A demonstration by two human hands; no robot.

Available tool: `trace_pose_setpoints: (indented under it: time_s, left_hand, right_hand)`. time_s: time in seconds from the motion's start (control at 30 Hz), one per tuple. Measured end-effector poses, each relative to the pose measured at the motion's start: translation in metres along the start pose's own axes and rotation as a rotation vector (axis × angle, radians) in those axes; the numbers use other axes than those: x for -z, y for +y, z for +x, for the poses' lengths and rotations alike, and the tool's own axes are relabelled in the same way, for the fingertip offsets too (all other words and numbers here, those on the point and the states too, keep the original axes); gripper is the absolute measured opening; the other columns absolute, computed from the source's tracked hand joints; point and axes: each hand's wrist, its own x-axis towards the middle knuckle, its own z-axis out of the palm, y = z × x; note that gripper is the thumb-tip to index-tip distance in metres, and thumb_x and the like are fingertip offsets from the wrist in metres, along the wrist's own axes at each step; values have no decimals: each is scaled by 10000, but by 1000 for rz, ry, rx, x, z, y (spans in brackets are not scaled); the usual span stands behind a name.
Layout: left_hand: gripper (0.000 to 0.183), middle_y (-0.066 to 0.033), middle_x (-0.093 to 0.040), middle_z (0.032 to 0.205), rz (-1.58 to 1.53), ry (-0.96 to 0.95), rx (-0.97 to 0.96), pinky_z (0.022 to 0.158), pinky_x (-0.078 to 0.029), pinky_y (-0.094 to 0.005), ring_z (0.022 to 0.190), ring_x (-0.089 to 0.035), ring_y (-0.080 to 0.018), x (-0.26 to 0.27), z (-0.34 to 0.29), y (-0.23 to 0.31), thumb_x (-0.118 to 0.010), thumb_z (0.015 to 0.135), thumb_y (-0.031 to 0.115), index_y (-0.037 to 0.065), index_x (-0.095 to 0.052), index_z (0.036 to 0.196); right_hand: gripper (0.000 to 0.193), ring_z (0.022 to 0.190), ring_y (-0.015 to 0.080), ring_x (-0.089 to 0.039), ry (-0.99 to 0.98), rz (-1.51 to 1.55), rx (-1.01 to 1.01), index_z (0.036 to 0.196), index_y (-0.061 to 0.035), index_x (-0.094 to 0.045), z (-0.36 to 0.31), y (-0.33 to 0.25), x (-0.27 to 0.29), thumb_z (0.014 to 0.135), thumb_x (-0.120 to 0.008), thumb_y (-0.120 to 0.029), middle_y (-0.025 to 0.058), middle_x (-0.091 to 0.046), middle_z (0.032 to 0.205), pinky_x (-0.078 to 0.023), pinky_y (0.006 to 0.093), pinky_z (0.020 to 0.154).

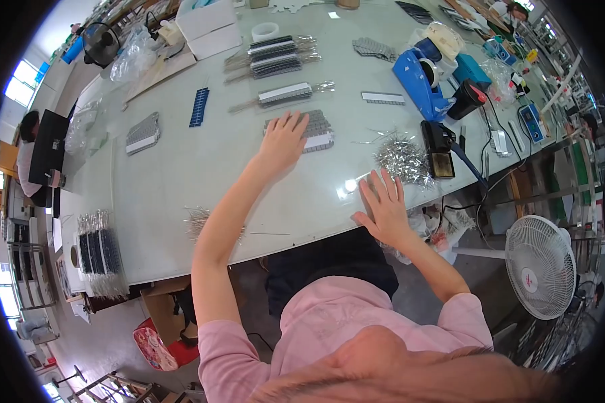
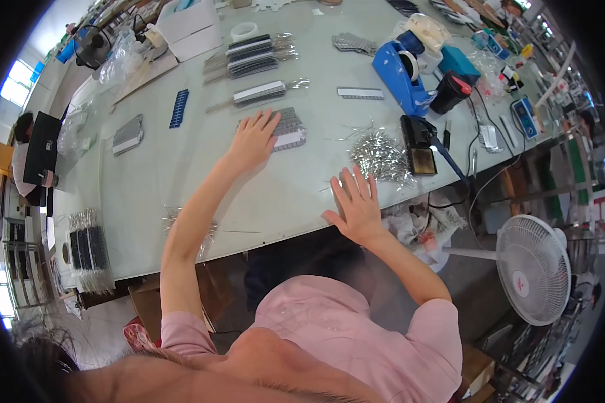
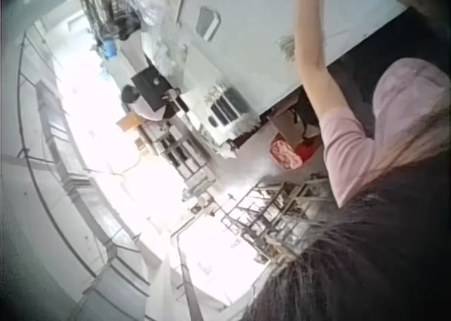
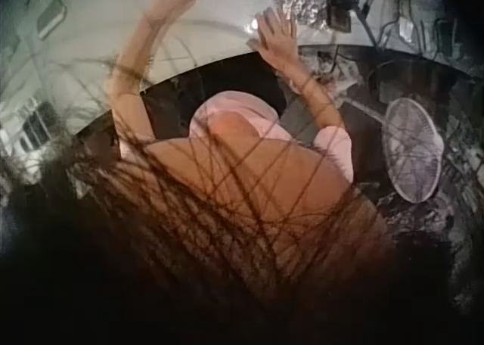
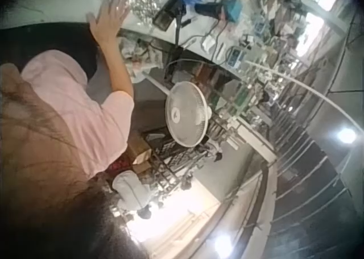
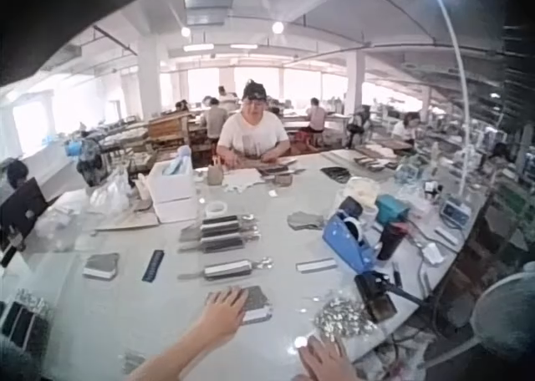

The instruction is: The person solders silver-colored wires onto white rectangular electronic components on a workbench. This is done using a soldering iron and tweezers to position the wires.

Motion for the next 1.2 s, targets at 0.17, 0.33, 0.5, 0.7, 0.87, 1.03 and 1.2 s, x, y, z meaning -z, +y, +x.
trace_pose_setpoints:
  time_s: [0.17, 0.33, 0.5, 0.7, 0.87, 1.03, 1.2]
  left_hand:
    - [540, -191, -302, 1548, 22, -53, 59, 1146, -213, -563, 1421, -262, -425, 4, -24, 26, -476, 981, 286, 119, -377, 1484]
    - [534, -169, -238, 1581, 2, -103, 124, 1175, -161, -547, 1450, -197, -415, 14, -50, 46, -469, 994, 316, 172, -369, 1499]
    - [557, -132, -266, 1577, -17, -78, 50, 1159, -178, -558, 1460, -203, -352, 28, -76, 68, -541, 957, 349, 191, -406, 1473]
    - [571, -95, -312, 1561, -10, -158, 54, 1158, -177, -550, 1464, -214, -311, 28, -104, 96, -580, 928, 369, 190, -438, 1451]
    - [593, -118, -319, 1559, -73, -196, 82, 1134, -172, -588, 1467, -212, -320, 30, -119, 113, -585, 920, 359, 188, -430, 1466]
    - [615, -102, -365, 1530, -7, -202, 108, 1105, -239, -567, 1443, -275, -299, 38, -132, 132, -636, 888, 374, 197, -449, 1446]
    - [609, -106, -353, 1540, -23, -209, 201, 1104, -178, -591, 1444, -274, -301, 36, -140, 142, -640, 883, 349, 189, -456, 1442]
  right_hand:
    - [732, 1421, 407, -253, -2, -25, -7, 1436, -59, -437, -11, -4, -4, 877, -613, -498, 210, -337, 1512, -163, 579, 1148]
    - [738, 1424, 403, -245, -15, -19, -34, 1440, -58, -433, -8, -6, -4, 875, -611, -499, 211, -335, 1513, -163, 584, 1145]
    - [742, 1423, 404, -246, -37, 4, -59, 1441, -55, -431, -3, -5, -4, 877, -603, -505, 215, -334, 1514, -165, 592, 1139]
    - [738, 1435, 422, -212, -57, 70, -88, 1471, -40, -392, -7, -10, -8, 912, -550, -495, 219, -281, 1550, -114, 597, 1143]
    - [795, 1449, 420, -189, -82, 82, -103, 1490, -12, -346, -8, -12, -8, 907, -553, -511, 221, -267, 1558, -104, 598, 1146]
    - [820, 1431, 412, -247, 74, 182, -112, 1467, 12, -363, -17, -1, -8, 897, -561, -544, 207, -293, 1552, -129, 605, 1137]
    - [756, 1432, 411, -255, 58, 164, -83, 1467, 25, -364, -19, 16, 6, 930, -529, -481, 204, -336, 1531, -117, 585, 1147]
